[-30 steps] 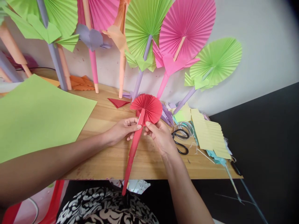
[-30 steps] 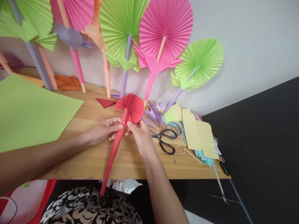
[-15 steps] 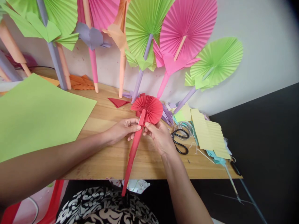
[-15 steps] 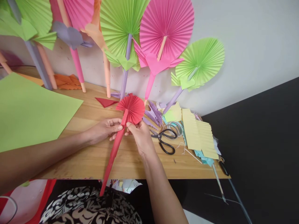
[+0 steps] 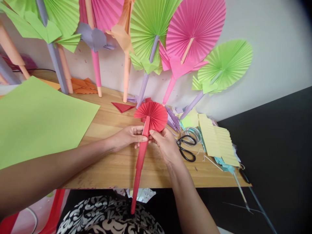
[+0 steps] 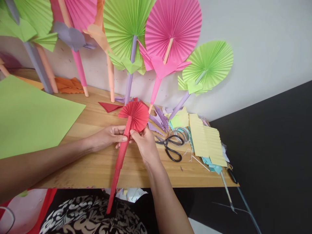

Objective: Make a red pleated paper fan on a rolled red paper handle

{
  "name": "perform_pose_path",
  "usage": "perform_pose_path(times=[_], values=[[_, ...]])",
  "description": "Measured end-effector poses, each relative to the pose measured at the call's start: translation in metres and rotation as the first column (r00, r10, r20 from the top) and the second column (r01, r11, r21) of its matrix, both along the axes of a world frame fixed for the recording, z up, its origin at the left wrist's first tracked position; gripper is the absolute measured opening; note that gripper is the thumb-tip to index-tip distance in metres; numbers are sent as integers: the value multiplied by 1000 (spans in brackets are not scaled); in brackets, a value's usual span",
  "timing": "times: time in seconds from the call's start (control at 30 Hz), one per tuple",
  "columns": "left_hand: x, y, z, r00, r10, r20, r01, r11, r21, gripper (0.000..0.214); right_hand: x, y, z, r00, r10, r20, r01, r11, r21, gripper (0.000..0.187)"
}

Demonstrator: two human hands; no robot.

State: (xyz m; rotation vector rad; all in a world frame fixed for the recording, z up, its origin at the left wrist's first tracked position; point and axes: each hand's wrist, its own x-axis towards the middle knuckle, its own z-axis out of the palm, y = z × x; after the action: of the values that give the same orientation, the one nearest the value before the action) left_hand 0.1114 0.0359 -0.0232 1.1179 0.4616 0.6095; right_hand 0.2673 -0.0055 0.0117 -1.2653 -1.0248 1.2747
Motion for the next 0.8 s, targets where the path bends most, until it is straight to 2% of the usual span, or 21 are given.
perform_pose_path(times=[0.43,0.63,0.8], values=[[1,1,-1,1000,28,-7,-28,1000,11,36,-7,0,-4,998,3,60,-2,1000,-7,14],[1,1,-1,999,46,-1,-46,999,26,33,-7,-2,-10,987,-73,141,60,994,88,20],[1,1,-2,1000,29,0,-29,999,39,33,-4,-6,-15,988,-30,154,16,996,91,21]])
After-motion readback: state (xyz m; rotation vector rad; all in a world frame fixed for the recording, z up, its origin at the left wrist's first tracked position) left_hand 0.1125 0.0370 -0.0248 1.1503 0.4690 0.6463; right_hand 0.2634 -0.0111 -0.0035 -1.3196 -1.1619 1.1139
